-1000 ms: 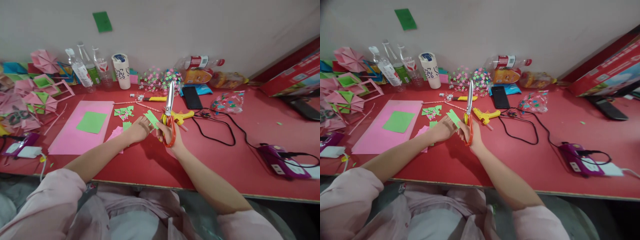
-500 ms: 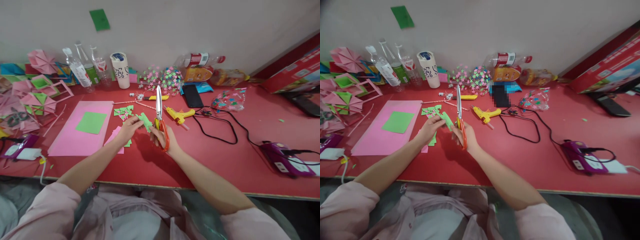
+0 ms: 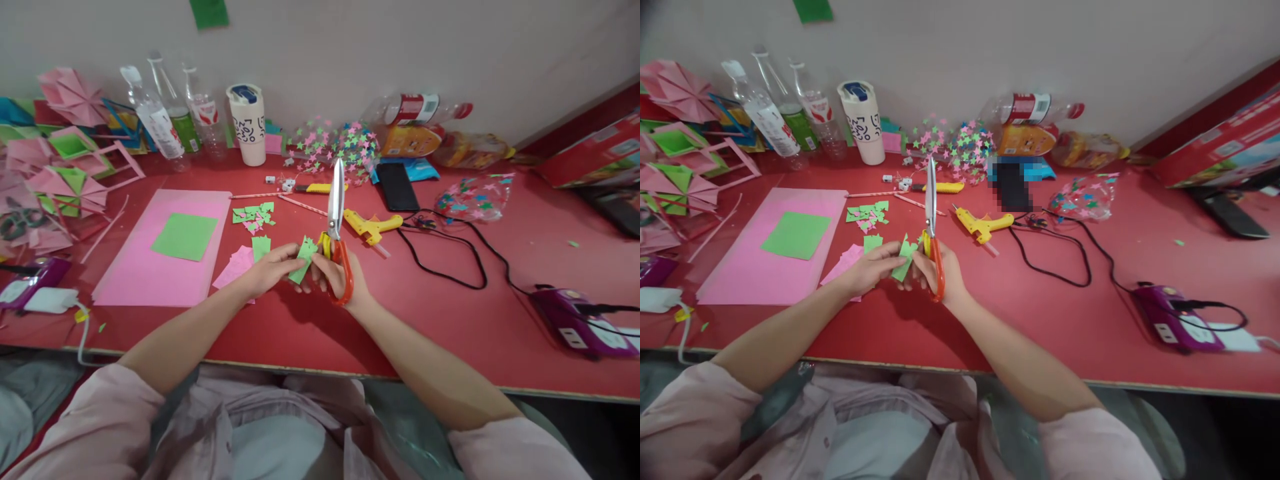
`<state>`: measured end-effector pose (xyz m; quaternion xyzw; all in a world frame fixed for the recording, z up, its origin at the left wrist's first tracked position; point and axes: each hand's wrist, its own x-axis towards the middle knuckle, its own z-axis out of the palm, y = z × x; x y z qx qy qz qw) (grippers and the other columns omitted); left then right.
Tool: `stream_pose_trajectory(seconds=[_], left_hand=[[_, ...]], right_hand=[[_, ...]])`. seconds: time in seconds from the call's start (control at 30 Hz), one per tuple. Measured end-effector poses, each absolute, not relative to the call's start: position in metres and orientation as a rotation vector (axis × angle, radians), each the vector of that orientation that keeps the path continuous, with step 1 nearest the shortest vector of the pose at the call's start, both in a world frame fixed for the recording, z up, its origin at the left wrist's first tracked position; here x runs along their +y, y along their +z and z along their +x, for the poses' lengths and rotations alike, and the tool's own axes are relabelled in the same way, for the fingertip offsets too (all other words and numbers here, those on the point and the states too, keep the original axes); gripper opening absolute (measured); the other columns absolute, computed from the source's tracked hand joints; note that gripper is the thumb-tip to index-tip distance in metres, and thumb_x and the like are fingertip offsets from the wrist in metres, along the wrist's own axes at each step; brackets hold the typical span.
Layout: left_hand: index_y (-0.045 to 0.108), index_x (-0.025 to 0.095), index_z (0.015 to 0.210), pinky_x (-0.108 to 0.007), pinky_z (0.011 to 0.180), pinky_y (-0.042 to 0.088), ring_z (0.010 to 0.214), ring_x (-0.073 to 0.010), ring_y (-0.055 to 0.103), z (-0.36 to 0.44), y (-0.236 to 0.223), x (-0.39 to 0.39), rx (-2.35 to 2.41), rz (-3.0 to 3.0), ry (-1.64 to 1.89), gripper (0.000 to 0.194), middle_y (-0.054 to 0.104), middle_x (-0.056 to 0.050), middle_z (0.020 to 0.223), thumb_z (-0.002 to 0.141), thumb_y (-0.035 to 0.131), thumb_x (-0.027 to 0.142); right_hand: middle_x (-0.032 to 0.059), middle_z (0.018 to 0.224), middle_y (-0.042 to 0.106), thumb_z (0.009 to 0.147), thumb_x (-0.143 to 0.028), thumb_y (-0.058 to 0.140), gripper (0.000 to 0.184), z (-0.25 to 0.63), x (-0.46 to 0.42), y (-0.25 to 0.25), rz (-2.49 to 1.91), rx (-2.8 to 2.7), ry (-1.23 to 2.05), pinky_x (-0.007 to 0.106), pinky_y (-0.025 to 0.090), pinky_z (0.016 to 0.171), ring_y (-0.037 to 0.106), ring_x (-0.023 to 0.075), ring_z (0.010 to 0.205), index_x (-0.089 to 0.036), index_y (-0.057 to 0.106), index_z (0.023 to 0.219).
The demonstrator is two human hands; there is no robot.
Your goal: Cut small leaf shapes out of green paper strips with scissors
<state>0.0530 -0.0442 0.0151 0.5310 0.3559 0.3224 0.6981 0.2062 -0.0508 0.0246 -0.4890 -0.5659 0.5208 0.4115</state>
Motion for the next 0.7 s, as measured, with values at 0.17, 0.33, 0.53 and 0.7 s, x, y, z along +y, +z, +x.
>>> stream_pose_trajectory(seconds=[0.17, 0.33, 0.53, 0.7], left_hand=[[0.048, 0.017, 0.073, -0.020, 0.049, 0.040, 0.044, -0.0042, 0.049, 0.042, 0.019, -0.035, 0.946, 1.192, 0.947, 0.010, 0.055, 0.004, 0.060, 0.082, 0.047, 0.022], [0.047, 0.017, 0.072, -0.018, 0.046, 0.034, 0.047, -0.0037, 0.049, 0.026, 0.023, -0.022, 1.024, 1.083, 1.306, 0.010, 0.056, 0.003, 0.059, 0.081, 0.046, 0.019], [0.047, 0.018, 0.070, -0.018, 0.041, 0.028, 0.043, -0.0024, 0.045, 0.023, 0.027, -0.023, 1.059, 1.086, 1.455, 0.012, 0.054, 0.004, 0.055, 0.082, 0.047, 0.021], [0.047, 0.018, 0.070, -0.016, 0.040, 0.028, 0.041, -0.0016, 0.044, 0.023, 0.029, -0.026, 1.097, 1.146, 1.420, 0.013, 0.052, 0.005, 0.053, 0.083, 0.045, 0.020]], right_hand=[[-0.0073, 0.043, 0.042, 0.080, -0.047, 0.052, 0.032, 0.212, -0.051, 0.030, -1.291, -1.474, 1.270, 0.020, 0.028, 0.033, 0.038, 0.0060, 0.031, -0.020, 0.042, 0.066], [-0.0065, 0.049, 0.040, 0.075, -0.061, 0.052, 0.042, 0.217, -0.051, 0.030, -1.346, -1.741, 1.257, 0.024, 0.033, 0.043, 0.039, 0.0085, 0.042, -0.020, 0.043, 0.068], [-0.0049, 0.054, 0.039, 0.071, -0.066, 0.052, 0.047, 0.217, -0.050, 0.028, -1.458, -2.071, 1.097, 0.026, 0.030, 0.051, 0.039, 0.0110, 0.052, -0.020, 0.042, 0.066], [-0.0057, 0.054, 0.034, 0.071, -0.068, 0.050, 0.050, 0.216, -0.050, 0.031, -1.440, -2.123, 1.152, 0.025, 0.027, 0.050, 0.035, 0.0100, 0.051, -0.021, 0.036, 0.062]])
